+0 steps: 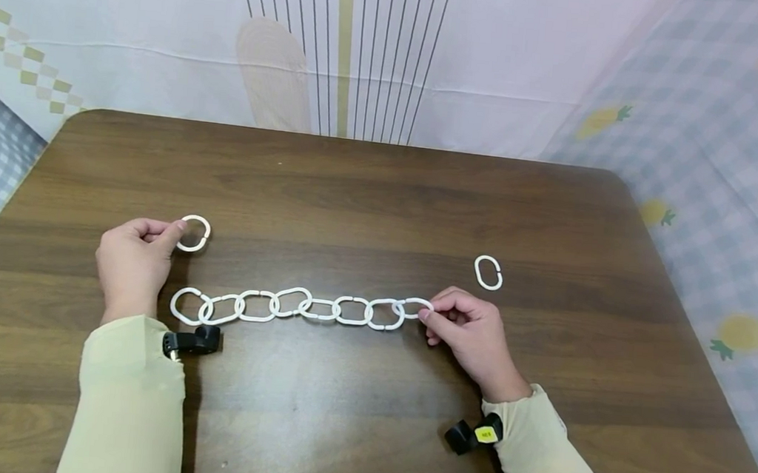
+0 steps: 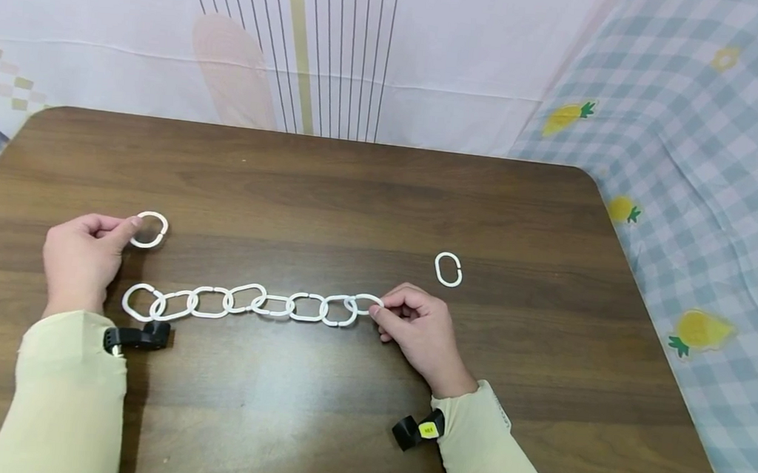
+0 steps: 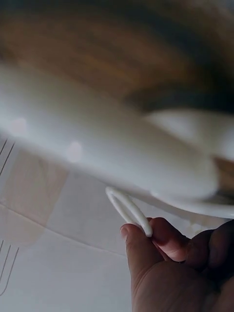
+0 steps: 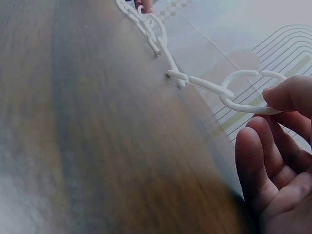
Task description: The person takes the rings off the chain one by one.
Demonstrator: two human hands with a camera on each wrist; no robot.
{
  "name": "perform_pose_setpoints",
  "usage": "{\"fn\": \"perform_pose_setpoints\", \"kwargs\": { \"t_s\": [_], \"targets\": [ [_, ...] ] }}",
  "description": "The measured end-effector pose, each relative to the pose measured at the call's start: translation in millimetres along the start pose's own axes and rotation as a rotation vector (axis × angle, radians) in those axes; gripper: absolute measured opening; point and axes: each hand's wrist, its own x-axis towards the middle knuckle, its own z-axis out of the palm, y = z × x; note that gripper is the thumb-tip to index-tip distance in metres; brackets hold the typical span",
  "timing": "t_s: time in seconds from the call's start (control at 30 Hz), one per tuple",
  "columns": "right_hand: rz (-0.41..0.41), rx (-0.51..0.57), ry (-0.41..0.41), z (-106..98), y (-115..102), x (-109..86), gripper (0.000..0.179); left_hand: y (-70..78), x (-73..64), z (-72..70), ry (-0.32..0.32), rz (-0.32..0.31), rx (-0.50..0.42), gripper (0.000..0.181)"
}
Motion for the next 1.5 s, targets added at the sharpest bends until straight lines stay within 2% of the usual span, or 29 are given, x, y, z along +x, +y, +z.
{"fn": "perform_pose_setpoints", "kwargs": {
  "t_s": [0.33, 0.53, 0.67, 0.77, 0.83, 0.97, 1.07, 1.13, 1.33, 1.5],
  "targets": [
    [0.014, -0.008, -0.013, 3, 0, 2.2, 0.007, -7.4, 3.1, -5.9, 0.01, -0.053, 0.049, 0.046],
    [0.012, -0.003, -0.019, 5, 3, 4.5, 0.007, -10.9, 5.6, -7.1, 0.018, -0.047, 0.051, 0.042],
    [0.011, -0.009, -0.019, 5, 4, 5.8, 0.008, -3.8, 1.8, -3.8, 0.024, 0.018, 0.015, 0.035],
    [0.018, -0.028, -0.018, 2, 7, 4.7, 0.01, 11.0, -9.2, 4.7, -0.008, 0.142, -0.042, 0.031],
    [0.024, -0.04, -0.018, 0, 9, 3.7, 0.011, 23.5, -19.5, 11.8, -0.075, 0.257, -0.06, 0.027],
    [0.023, -0.049, -0.018, -2, 12, 3.4, 0.012, 47.3, -39.6, 27.5, -0.294, 0.466, -0.057, 0.016],
    [0.004, -0.036, -0.015, -3, 12, 4.5, 0.013, 62.1, -51.0, 39.6, -0.445, 0.565, -0.027, 0.011],
    [-0.011, -0.026, -0.015, -4, 12, 5.4, 0.016, 70.1, -58.3, 48.1, -0.516, 0.614, -0.008, 0.01],
    [-0.022, -0.03, -0.018, -6, 11, 5.4, 0.016, 85.0, -81.9, 74.2, -0.654, 0.71, 0.007, 0.011],
    [-0.039, -0.039, -0.011, -6, 12, 4.1, 0.007, 92.8, -101.6, 89.3, -0.697, 0.8, 0.05, 0.014]
  ]
}}
